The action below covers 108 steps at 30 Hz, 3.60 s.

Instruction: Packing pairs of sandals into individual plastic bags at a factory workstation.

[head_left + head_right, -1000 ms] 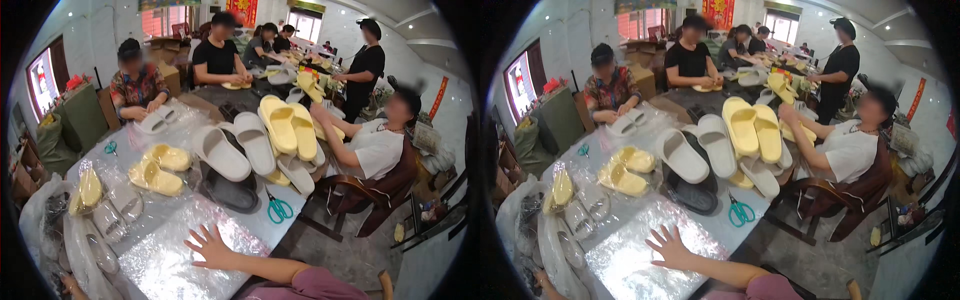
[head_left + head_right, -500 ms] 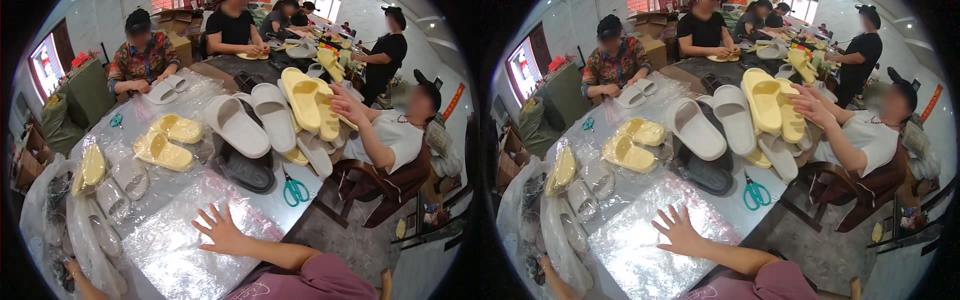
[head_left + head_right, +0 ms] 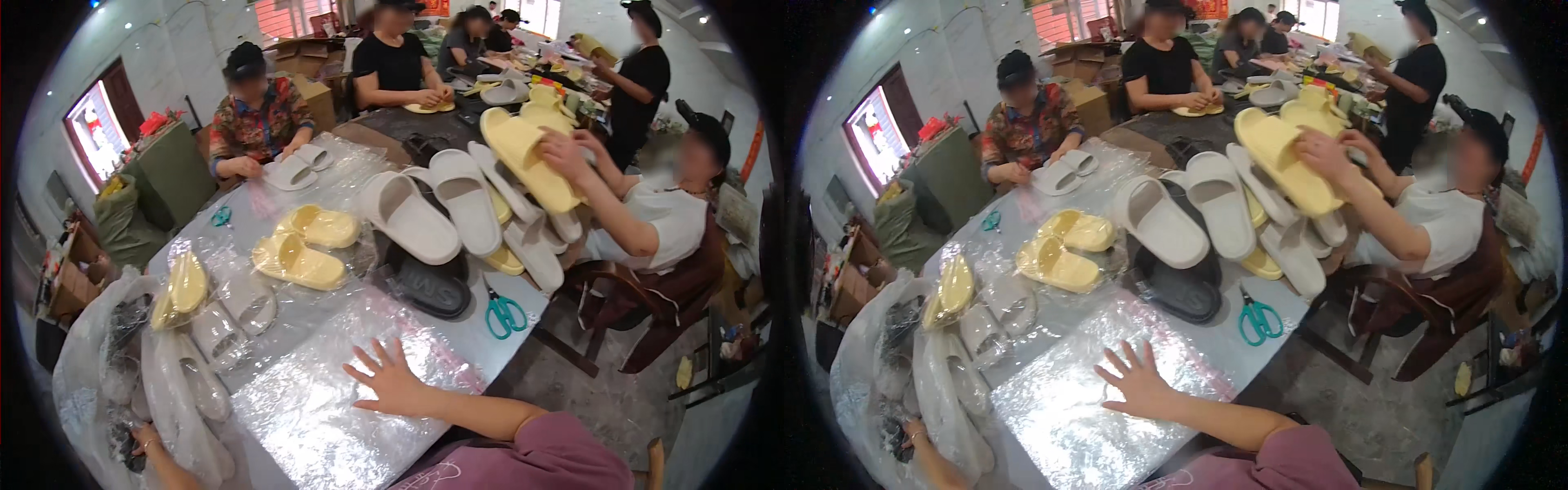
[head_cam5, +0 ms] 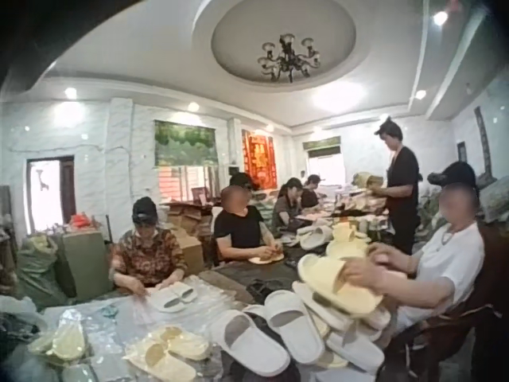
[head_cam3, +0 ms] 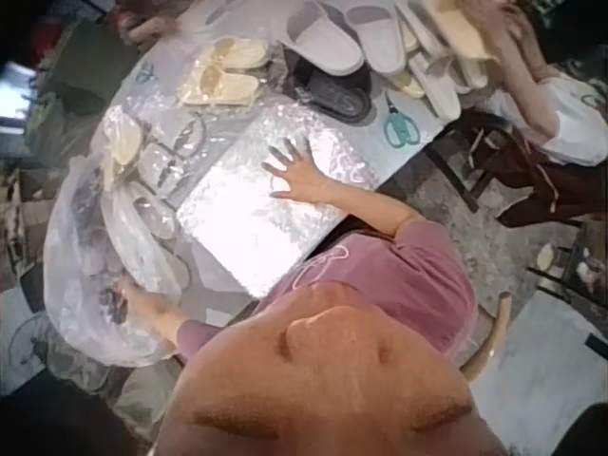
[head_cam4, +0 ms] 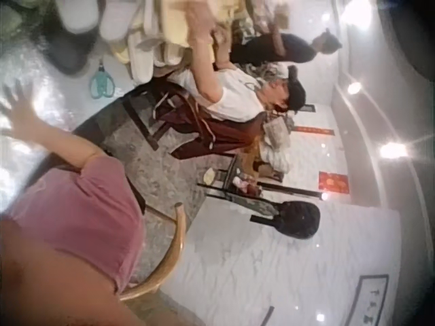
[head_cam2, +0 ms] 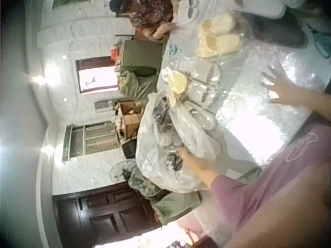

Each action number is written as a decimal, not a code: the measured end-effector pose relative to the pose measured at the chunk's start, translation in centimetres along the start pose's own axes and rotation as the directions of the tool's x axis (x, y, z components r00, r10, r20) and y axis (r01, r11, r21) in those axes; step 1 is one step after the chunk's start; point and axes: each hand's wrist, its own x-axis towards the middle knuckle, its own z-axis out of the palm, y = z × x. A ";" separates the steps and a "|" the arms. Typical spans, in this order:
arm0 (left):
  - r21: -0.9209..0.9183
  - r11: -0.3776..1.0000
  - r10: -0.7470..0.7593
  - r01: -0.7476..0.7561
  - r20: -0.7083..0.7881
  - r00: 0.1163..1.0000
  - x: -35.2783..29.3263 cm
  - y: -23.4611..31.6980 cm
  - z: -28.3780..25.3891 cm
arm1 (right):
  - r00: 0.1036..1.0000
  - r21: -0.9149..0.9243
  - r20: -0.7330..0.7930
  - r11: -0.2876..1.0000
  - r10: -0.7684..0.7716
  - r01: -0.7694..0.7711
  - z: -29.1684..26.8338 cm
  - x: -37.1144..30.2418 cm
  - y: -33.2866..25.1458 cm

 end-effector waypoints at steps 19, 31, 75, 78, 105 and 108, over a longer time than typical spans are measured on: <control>-0.290 0.955 -0.038 0.059 0.076 0.996 -1.9 6.9 -3.1 | 0.997 -0.034 -0.024 0.997 0.067 -0.068 0.0 -0.9 1.9; -0.167 0.983 0.076 -0.074 0.003 0.997 -3.2 4.0 -2.3 | 0.999 -0.018 -0.002 0.999 0.047 -0.047 0.3 -1.0 0.9; -0.410 0.838 0.191 -0.360 -0.397 0.898 -16.2 1.0 -20.4 | 0.992 -0.029 -0.094 0.995 0.088 -0.091 0.2 -0.6 2.3; -0.607 0.702 0.134 -0.371 -0.400 0.907 -19.3 1.1 -20.1 | 0.985 0.046 -0.139 0.994 0.106 -0.100 1.3 -1.3 3.5; -0.201 0.533 0.107 -0.822 -0.948 0.301 -35.0 18.0 -40.5 | 0.996 -0.094 -0.089 0.995 0.024 -0.032 0.6 -3.8 1.3; -0.123 0.494 0.134 -0.861 -0.967 0.215 -34.8 28.8 -44.1 | 0.997 0.018 -0.052 0.999 0.052 -0.051 -0.1 -2.0 2.3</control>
